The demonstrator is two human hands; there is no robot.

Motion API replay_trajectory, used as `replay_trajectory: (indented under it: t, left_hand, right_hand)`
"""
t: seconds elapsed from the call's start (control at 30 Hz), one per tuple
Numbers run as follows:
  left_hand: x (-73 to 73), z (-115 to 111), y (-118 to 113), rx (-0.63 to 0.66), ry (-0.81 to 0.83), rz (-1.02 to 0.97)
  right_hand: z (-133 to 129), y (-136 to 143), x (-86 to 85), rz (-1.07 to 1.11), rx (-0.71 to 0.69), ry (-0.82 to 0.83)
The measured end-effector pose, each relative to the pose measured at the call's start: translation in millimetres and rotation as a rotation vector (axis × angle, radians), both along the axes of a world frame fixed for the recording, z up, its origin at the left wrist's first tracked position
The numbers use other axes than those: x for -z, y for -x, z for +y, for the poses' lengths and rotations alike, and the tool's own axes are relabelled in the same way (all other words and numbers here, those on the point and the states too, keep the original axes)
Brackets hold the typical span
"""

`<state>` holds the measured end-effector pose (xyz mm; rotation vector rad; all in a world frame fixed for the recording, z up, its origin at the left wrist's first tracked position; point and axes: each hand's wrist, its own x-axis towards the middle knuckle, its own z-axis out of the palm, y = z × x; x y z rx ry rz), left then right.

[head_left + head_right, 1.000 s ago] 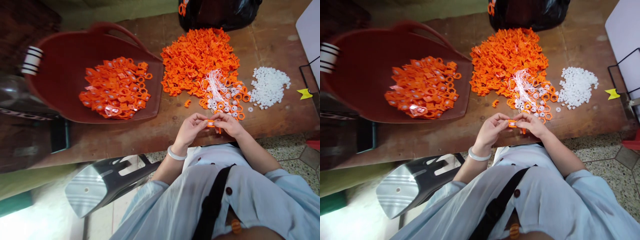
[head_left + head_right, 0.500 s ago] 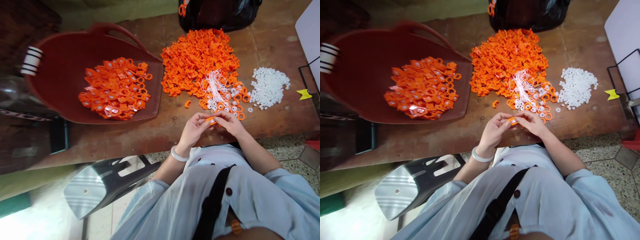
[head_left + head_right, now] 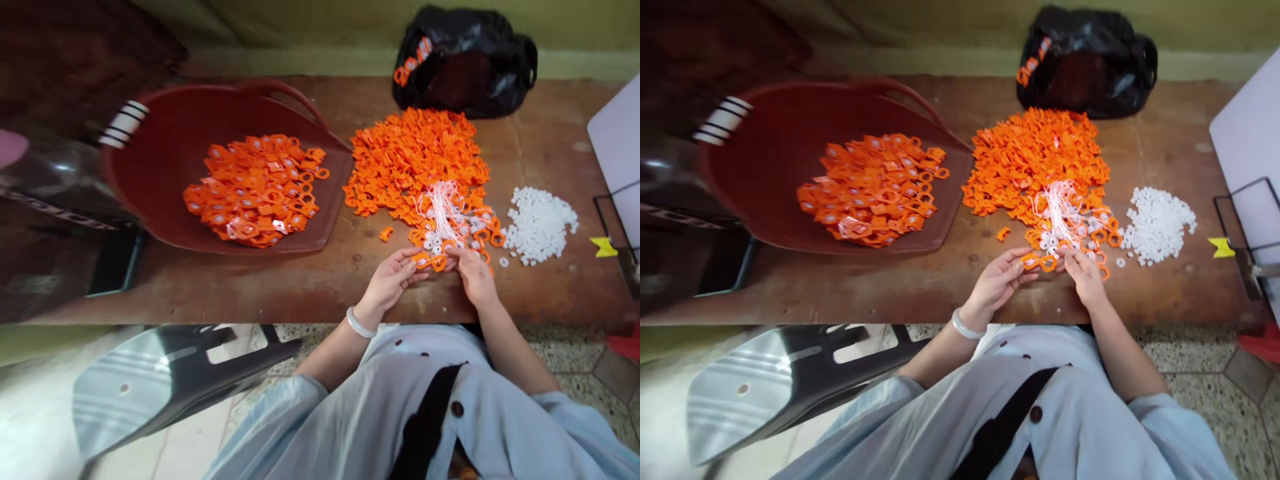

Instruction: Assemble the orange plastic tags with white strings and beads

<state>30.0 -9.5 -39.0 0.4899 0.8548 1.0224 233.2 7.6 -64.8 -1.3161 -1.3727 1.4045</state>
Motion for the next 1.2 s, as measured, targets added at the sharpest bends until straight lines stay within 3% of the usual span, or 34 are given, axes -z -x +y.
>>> replay_trajectory:
  t: [0.07, 0.33, 0.57, 0.67, 0.83, 1.07, 1.2]
  left_hand:
    - [5.1, 4, 2, -0.034, 0.019, -0.054]
    - [28.9, 20, 5, -0.108, 0.006, -0.153]
    - [38.9, 19, 2, -0.114, -0.114, 0.118]
    - [35.0, 15, -2, -0.061, -0.160, 0.197]
    - [18.9, 6, -6, 0.049, -0.218, 0.208]
    - [-14.4, 27, 2, 0.088, -0.240, 0.199]
    - [-21.5, 39, 12, 0.012, -0.289, 0.293]
  right_hand:
    - [-1, 4, 3.0, 0.021, 0.042, -0.027]
    - [-2, 12, 15.5, -0.079, -0.171, -0.132]
    - [-7, 31, 7.6, -0.245, -0.273, -0.367]
    - [-9, 32, 8.2, -0.238, -0.206, -0.380]
    - [-15, 32, 1.8, -0.163, 0.023, -0.275]
    - [12, 26, -45.8, -0.268, -0.048, -0.317]
    - [22, 5, -57.1, -0.254, -0.012, -0.289]
